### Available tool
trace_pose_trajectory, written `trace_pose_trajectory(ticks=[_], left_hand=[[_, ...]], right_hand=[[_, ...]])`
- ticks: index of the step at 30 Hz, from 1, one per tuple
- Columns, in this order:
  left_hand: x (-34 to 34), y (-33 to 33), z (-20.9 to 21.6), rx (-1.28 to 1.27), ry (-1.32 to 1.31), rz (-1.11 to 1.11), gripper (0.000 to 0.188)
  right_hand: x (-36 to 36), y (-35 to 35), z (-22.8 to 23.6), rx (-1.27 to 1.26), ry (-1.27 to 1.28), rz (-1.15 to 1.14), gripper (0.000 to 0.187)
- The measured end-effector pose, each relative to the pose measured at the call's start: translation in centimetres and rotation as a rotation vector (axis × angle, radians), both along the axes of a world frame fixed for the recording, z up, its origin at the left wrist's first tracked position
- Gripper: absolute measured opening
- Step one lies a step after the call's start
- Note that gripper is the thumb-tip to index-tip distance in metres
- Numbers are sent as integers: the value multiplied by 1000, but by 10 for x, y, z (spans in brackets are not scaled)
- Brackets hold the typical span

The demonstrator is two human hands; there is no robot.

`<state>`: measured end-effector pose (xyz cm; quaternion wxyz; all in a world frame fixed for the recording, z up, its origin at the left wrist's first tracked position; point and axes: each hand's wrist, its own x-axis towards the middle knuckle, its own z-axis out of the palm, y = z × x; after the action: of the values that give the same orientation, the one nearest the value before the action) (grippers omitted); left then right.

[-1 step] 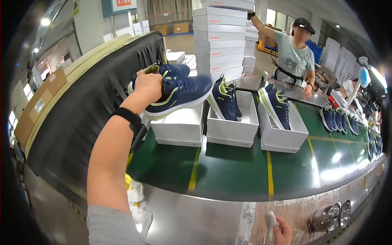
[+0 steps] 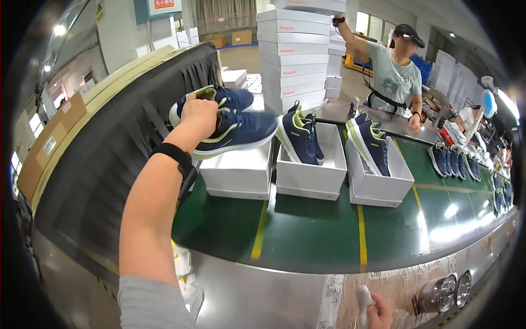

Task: Clean the white soles of sports shoes using a cloth and cleaning agent at an assembly line.

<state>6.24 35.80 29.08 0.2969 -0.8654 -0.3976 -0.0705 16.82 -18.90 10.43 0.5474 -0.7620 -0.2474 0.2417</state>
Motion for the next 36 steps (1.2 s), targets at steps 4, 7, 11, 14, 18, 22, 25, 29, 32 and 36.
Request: trace_pose_trajectory(ticks=[4, 7, 11, 14, 18, 22, 25, 29, 32, 36], left_hand=[[21, 49, -33, 162, 248, -127, 15], [32, 76, -62, 59, 306, -96, 18], [35, 106, -121, 10, 405, -94, 23], [56, 104, -114, -94, 414, 143, 19], [129, 82, -97, -48, 9, -357, 14], [224, 54, -92, -199, -9, -568, 18], [276, 68, -128, -15, 16, -587, 16], [243, 122, -166, -122, -64, -472, 23], [217, 142, -147, -132, 89, -304, 27], [228, 171, -173, 148, 402, -164, 34]], right_hand=[[7, 11, -4, 7, 24, -60, 32], [16, 17, -8, -59, 20, -116, 32], [33, 24, -19, -83, 23, -114, 33], [41, 35, -21, -106, 66, -116, 34], [45, 43, -32, -98, 82, -145, 33], [40, 54, -27, -130, 104, -142, 32], [40, 42, -40, -85, 74, -148, 32], [35, 59, -41, -115, 86, -191, 31], [28, 65, -41, -86, 92, -237, 31], [24, 56, -41, 9, 74, -225, 31]])
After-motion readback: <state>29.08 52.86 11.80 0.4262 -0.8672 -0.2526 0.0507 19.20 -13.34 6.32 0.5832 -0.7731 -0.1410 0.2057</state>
